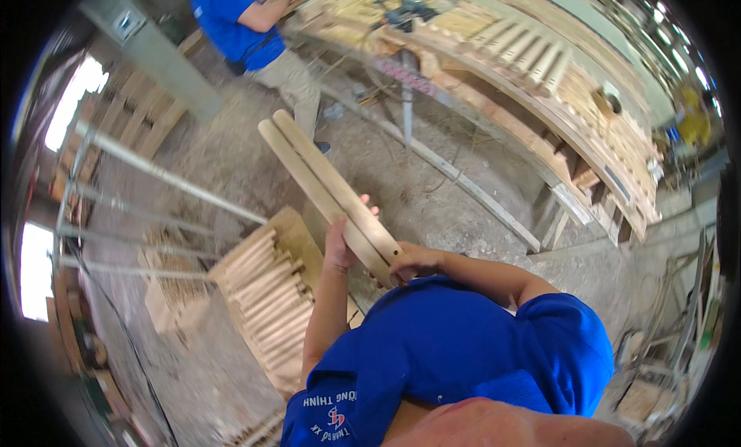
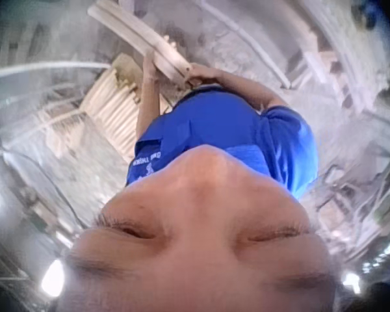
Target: The person walks through a workshop and repeatedly picks up wooden dowel-like pieces from a stack, then places them onto a workbench. The person handles the pieces one at a time and in small groups, moving them between the stack and the bench.
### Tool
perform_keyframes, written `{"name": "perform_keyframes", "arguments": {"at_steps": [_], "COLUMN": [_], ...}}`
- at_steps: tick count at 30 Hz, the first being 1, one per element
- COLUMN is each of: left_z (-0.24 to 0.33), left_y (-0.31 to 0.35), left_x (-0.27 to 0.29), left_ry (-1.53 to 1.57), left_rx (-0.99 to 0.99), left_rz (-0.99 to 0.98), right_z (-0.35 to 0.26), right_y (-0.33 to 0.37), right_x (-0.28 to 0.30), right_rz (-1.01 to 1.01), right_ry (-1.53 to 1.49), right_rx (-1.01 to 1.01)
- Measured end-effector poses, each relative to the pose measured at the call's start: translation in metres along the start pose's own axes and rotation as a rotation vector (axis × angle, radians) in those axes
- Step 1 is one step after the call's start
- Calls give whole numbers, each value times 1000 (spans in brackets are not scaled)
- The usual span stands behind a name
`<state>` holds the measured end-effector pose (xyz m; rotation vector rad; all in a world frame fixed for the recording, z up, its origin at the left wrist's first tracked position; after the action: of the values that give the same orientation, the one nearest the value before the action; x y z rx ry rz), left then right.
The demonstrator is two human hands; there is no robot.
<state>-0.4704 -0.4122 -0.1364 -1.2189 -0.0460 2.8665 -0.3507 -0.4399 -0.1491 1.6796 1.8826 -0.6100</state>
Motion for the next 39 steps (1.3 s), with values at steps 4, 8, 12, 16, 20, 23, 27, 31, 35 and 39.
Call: {"name": "perform_keyframes", "arguments": {"at_steps": [4, 8, 12, 16, 20, 23, 27, 31, 35, 39], "left_z": [-43, -103, -161, -209, -237, -248, -247, -236, -182, -106], "left_y": [-67, -111, -168, -229, -272, -296, -321, -339, -382, -466], "left_x": [-99, -170, -206, -264, -325, -343, -326, -300, -253, -236], "left_ry": [-146, -310, -367, -295, -422, -523, -555, -604, -678, -817], "left_rx": [100, 222, 269, 367, 302, 349, 407, 466, 434, 216], "left_rz": [-257, -485, -503, -610, -662, -620, -604, -620, -548, -472], "right_z": [-63, -98, -137, -175, -203, -231, -287, -309, -260, -211], "right_y": [76, 154, 242, 328, 404, 445, 465, 491, 476, 469], "right_x": [5, 39, 65, 96, 129, 161, 175, 204, 217, 218], "right_rz": [180, 301, 451, 610, 802, 828, 544, 459, 595, 660], "right_ry": [36, 46, 14, -5, -102, -145, -219, -444, -390, -398], "right_rx": [263, 467, 611, 689, 781, 838, 992, 1105, 867, 893]}}
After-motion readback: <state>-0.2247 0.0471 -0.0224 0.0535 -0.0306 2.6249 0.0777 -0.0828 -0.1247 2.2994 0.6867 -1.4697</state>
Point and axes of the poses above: each hand's wrist, its own y-axis away from the middle knuckle, its own x-axis out of the back of the hand, z = x × y, the point moved 8 cm from there along -y, towards the middle knuckle, and after that the axes turned 12 degrees about -z, right-handed, at the moved point
